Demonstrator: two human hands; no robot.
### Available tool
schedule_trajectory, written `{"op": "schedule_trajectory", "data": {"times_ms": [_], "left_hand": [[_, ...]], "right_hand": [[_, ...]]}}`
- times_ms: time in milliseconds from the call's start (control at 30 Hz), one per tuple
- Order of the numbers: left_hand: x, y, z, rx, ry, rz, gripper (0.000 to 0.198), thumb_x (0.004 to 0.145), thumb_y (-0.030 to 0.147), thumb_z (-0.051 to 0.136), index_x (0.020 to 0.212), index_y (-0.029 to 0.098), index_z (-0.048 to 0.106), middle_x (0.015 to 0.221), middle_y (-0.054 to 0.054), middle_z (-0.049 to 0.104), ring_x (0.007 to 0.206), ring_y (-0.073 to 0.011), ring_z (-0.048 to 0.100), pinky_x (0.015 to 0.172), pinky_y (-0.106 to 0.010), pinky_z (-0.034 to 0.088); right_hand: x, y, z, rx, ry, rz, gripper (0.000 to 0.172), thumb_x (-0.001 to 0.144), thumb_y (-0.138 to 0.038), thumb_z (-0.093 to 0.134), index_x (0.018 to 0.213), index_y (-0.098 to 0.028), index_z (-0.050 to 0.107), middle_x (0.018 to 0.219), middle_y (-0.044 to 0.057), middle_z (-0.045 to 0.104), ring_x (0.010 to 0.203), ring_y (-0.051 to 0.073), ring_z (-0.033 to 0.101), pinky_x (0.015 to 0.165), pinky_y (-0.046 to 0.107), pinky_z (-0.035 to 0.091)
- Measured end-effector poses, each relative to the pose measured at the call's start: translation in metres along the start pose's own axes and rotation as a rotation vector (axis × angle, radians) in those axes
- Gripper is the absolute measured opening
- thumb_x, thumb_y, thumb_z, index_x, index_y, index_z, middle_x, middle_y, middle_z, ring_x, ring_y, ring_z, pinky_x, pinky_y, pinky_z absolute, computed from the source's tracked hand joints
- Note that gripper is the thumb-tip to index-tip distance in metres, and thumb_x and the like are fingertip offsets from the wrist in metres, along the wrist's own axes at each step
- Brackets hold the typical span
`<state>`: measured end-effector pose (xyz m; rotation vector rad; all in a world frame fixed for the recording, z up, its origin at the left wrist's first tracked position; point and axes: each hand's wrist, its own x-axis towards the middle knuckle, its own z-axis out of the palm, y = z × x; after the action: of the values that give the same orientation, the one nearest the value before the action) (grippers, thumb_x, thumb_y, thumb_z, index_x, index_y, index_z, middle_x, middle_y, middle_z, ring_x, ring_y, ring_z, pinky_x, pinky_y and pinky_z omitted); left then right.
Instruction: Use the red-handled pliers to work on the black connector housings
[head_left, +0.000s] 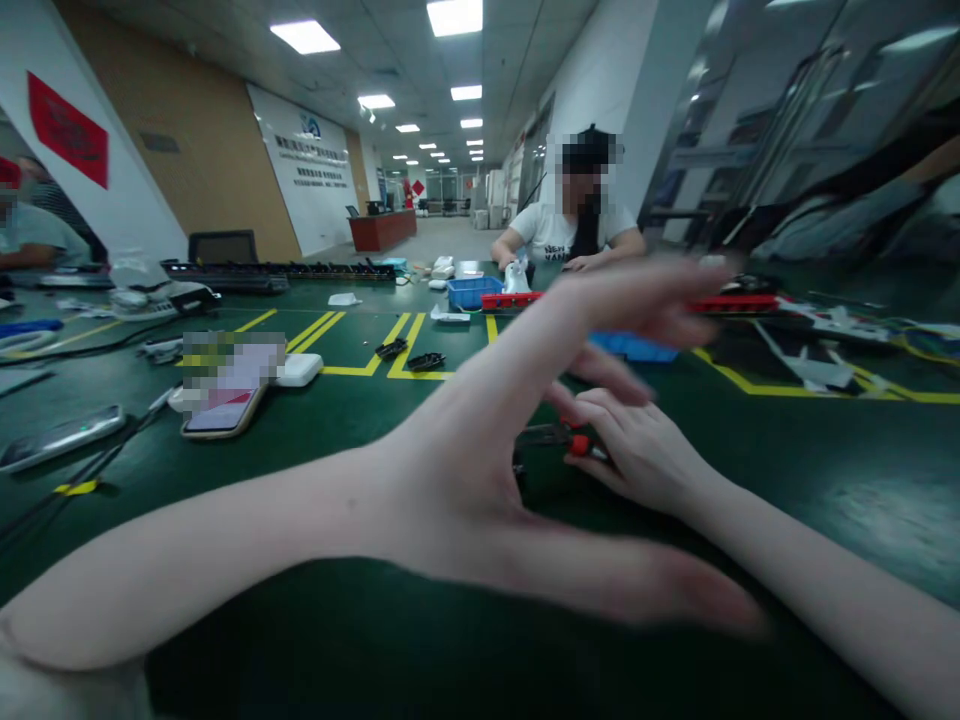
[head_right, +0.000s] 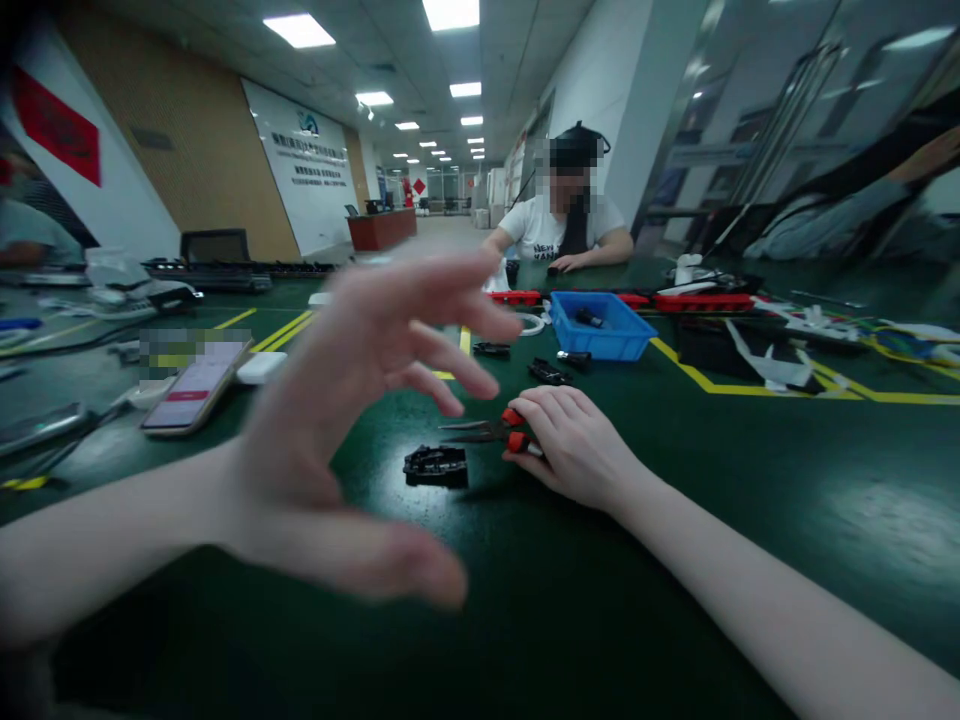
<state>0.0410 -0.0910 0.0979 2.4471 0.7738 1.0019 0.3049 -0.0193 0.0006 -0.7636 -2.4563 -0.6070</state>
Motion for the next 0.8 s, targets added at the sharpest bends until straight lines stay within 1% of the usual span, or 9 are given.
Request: {"op": "schedule_trajectory", "data": {"times_ms": [33,67,133,200,267,433,533,700,800], "left_hand": [[-0.001,-0.009,0.006,0.007,-0.03,0.072,0.061,0.085,0.047,0.066,0.138,0.029,0.041,0.13,-0.003,0.052,0.119,-0.0272,0.057,0.091,-0.037,0.054],[-0.002,-0.02,0.012,0.048,-0.08,0.103,0.057,0.083,0.041,0.07,0.132,0.025,0.046,0.126,-0.005,0.054,0.112,-0.0245,0.06,0.091,-0.037,0.054],[-0.007,-0.046,0.022,0.181,-0.172,-0.023,0.058,0.078,0.043,0.074,0.125,0.02,0.049,0.118,-0.009,0.057,0.104,-0.026,0.06,0.089,-0.041,0.053],[-0.014,-0.068,0.029,0.244,-0.238,-0.134,0.066,0.074,0.051,0.075,0.125,0.019,0.049,0.12,-0.011,0.056,0.103,-0.0287,0.06,0.089,-0.045,0.052],[-0.02,-0.081,0.031,0.236,-0.254,-0.144,0.073,0.073,0.053,0.075,0.131,0.02,0.045,0.123,-0.011,0.054,0.105,-0.0294,0.059,0.088,-0.045,0.051],[-0.031,-0.091,0.034,0.163,-0.22,-0.084,0.067,0.075,0.039,0.074,0.132,0.02,0.045,0.119,-0.009,0.056,0.104,-0.0258,0.059,0.089,-0.039,0.05],[-0.034,-0.099,0.037,0.113,-0.226,-0.111,0.066,0.074,0.035,0.075,0.132,0.019,0.046,0.115,-0.008,0.058,0.101,-0.0243,0.06,0.087,-0.037,0.05],[-0.033,-0.109,0.041,0.028,-0.233,-0.132,0.04,0.081,0.03,0.07,0.116,0.019,0.058,0.106,-0.006,0.06,0.097,-0.0216,0.059,0.085,-0.035,0.049],[-0.032,-0.112,0.041,0.0,-0.209,-0.155,0.036,0.083,0.03,0.069,0.115,0.018,0.061,0.105,-0.007,0.059,0.093,-0.0206,0.059,0.084,-0.034,0.05]], "right_hand": [[0.0,0.0,0.0,0.009,-0.004,0.021,0.036,0.092,-0.043,0.052,0.113,-0.014,0.053,0.106,0.016,0.064,0.099,0.03,0.06,0.083,0.045,0.048],[0.0,0.0,0.0,0.021,-0.011,0.039,0.035,0.091,-0.043,0.054,0.11,-0.014,0.054,0.103,0.015,0.064,0.095,0.029,0.06,0.081,0.043,0.049],[0.0,-0.001,-0.001,0.041,-0.032,0.072,0.033,0.088,-0.043,0.058,0.105,-0.015,0.055,0.097,0.013,0.065,0.087,0.026,0.061,0.074,0.039,0.049],[0.0,-0.002,-0.001,0.047,-0.056,0.092,0.034,0.087,-0.044,0.059,0.102,-0.015,0.056,0.094,0.012,0.065,0.083,0.024,0.061,0.07,0.036,0.048],[0.001,-0.002,-0.001,0.046,-0.07,0.103,0.035,0.086,-0.046,0.059,0.101,-0.015,0.056,0.093,0.012,0.066,0.082,0.024,0.061,0.069,0.036,0.048],[0.002,-0.002,-0.002,0.061,-0.093,0.096,0.035,0.086,-0.047,0.061,0.101,-0.015,0.058,0.094,0.011,0.066,0.081,0.024,0.062,0.068,0.035,0.049],[0.002,-0.001,-0.002,0.102,-0.112,0.081,0.035,0.085,-0.045,0.062,0.102,-0.016,0.059,0.096,0.011,0.067,0.083,0.023,0.063,0.071,0.036,0.051],[0.002,0.0,-0.003,0.143,-0.137,0.079,0.035,0.083,-0.045,0.064,0.104,-0.017,0.06,0.098,0.01,0.068,0.085,0.023,0.064,0.073,0.036,0.052],[0.002,-0.001,-0.003,0.121,-0.116,0.063,0.036,0.084,-0.044,0.064,0.106,-0.016,0.06,0.101,0.012,0.068,0.09,0.025,0.064,0.077,0.039,0.052]]}}
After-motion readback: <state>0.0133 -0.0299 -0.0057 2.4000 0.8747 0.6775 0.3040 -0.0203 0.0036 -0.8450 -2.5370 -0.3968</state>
